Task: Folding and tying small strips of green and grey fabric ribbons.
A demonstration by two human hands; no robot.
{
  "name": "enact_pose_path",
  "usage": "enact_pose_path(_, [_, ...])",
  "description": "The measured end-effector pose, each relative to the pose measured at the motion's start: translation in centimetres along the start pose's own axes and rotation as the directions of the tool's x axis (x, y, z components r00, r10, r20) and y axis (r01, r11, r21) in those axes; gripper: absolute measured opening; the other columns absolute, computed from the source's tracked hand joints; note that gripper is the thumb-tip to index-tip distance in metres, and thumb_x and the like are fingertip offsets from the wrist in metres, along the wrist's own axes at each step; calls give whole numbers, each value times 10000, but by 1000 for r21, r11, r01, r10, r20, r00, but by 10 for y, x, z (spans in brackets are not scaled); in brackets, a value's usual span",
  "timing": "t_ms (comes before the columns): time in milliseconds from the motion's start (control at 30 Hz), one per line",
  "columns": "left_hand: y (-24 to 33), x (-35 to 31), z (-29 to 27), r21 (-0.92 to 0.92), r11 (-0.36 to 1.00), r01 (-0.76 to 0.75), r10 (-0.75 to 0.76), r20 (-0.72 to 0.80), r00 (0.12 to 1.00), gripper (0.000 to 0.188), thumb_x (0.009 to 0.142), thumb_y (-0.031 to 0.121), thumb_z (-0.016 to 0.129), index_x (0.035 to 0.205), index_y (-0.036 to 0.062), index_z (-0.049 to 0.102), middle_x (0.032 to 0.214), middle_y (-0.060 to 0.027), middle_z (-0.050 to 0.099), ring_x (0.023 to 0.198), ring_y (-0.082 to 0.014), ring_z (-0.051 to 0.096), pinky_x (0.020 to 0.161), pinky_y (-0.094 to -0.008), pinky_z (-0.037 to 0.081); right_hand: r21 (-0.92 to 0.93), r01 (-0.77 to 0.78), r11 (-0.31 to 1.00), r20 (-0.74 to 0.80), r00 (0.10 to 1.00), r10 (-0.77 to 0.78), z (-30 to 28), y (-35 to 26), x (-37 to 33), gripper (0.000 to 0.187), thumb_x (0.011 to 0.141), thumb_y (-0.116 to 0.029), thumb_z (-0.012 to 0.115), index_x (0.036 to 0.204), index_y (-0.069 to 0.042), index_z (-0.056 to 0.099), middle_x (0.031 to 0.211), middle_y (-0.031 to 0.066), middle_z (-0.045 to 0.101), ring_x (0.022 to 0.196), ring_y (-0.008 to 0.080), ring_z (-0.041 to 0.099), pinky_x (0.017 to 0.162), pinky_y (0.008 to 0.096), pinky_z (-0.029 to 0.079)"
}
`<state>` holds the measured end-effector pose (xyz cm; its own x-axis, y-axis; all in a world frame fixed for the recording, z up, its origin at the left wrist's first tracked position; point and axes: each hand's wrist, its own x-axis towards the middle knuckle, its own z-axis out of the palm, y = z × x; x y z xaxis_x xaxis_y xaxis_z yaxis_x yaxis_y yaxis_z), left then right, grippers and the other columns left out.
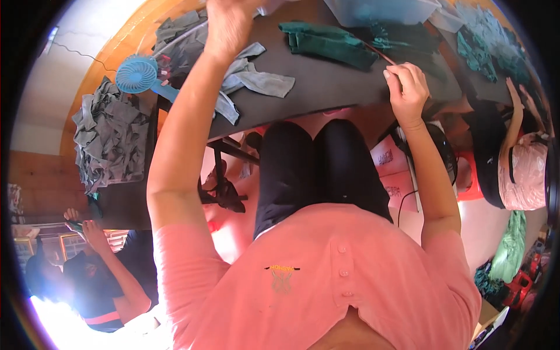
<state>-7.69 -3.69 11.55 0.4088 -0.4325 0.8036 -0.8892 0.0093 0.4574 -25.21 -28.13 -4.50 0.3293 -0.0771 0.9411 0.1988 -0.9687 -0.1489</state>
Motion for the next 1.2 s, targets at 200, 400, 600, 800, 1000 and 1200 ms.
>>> enact_pose_path(200, [-2,-134,16,79,994,-80,36,449,893,258,599,-67,525,803,51,628,964,-69,644,943,-269,570,854,-350,438,299,-160,941,164,980,115,-27,-65,-28,114,735,-8,719,813,-42,644,775,98,614,750,278,612,662,357,467])
enact_pose_path(400, [2,-149,28,134,957,257,-269,76,960,64,688,-5,579,738,13,614,803,-91,634,797,-288,574,702,-379,460,602,-716,353,702,685,192,-66,-106,8,165,747,-26,694,912,-22,687,750,50,618,698,137,601,620,248,445])
enact_pose_path(600, [11,-135,26,714,621,323,-563,120,818,288,705,312,684,712,25,671,710,-159,657,717,-342,644,665,-436,506,983,-68,-169,-4,920,-391,-86,-169,71,217,736,-68,662,917,48,687,770,146,627,626,261,593,522,343,492])
enact_pose_path(800, [-9,-127,36,82,976,200,-216,333,918,156,769,82,646,905,12,676,698,-83,633,591,-155,594,537,-297,464,753,-612,241,627,556,-546,-166,-168,88,207,856,-206,591,859,-17,676,809,88,619,562,190,558,448,286,415])
enact_pose_path(1000, [51,-155,13,-590,294,752,-836,223,501,145,840,136,663,915,12,679,830,-78,679,768,-187,659,703,-308,520,659,-723,208,743,582,-332,-262,-51,26,235,867,-199,598,883,29,650,785,72,616,559,161,545,475,257,406])
enact_pose_path(1200, [91,-196,43,-532,334,778,-776,314,548,103,820,44,715,908,19,668,793,23,629,713,-37,541,652,-191,419,438,-898,51,896,440,63,-73,-119,-2,184,848,-147,631,971,-17,672,752,31,629,663,88,579,614,226,416])
